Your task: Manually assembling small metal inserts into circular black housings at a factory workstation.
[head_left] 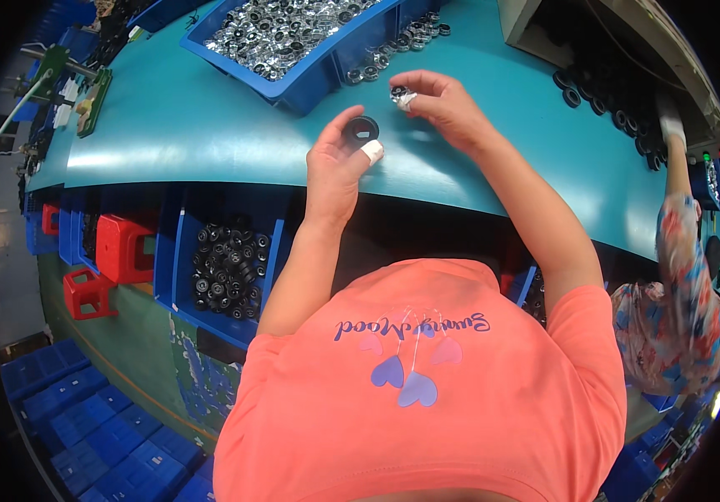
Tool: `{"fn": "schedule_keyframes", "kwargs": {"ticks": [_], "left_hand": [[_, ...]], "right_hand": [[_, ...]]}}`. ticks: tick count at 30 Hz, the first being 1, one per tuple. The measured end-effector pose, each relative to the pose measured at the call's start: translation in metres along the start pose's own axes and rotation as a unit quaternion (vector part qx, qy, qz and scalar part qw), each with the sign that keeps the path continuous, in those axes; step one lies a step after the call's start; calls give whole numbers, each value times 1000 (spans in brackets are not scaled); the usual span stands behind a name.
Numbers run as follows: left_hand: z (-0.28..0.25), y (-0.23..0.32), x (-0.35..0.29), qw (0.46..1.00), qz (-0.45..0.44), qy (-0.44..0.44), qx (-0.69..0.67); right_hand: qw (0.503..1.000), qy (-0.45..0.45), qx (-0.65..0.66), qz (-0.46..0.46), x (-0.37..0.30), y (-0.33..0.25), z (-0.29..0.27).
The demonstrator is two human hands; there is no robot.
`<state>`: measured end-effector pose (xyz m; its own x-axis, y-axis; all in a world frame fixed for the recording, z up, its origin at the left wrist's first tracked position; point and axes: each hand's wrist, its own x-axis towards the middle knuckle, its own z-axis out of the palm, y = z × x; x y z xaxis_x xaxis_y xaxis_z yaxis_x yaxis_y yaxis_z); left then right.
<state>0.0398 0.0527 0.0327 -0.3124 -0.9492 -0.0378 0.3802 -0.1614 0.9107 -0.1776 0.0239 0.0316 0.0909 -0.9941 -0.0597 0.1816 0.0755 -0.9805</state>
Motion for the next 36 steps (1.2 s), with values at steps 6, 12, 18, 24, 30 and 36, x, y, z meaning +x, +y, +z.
{"fn": "schedule_keyframes", "kwargs": {"ticks": [6,12,18,24,30,36], "left_hand": [[-1,3,1,997,-26,-27,-73],[-18,-10,7,964,-58,-77,-246],[-19,-14,8,935,-131,-89,-317],[-23,-19,9,927,-145,-115,-325],[-17,-15,8,933,-157,-84,-313],[-24,-23,10,930,-142,-130,-313]], "right_hand": [[994,-40,97,21,-11,14,3],[987,-54,143,38,-14,12,1],[988,-54,137,35,-15,11,3],[990,-50,128,39,-15,11,4],[989,-55,133,40,-15,7,5],[988,-62,140,34,-16,7,5]]}}
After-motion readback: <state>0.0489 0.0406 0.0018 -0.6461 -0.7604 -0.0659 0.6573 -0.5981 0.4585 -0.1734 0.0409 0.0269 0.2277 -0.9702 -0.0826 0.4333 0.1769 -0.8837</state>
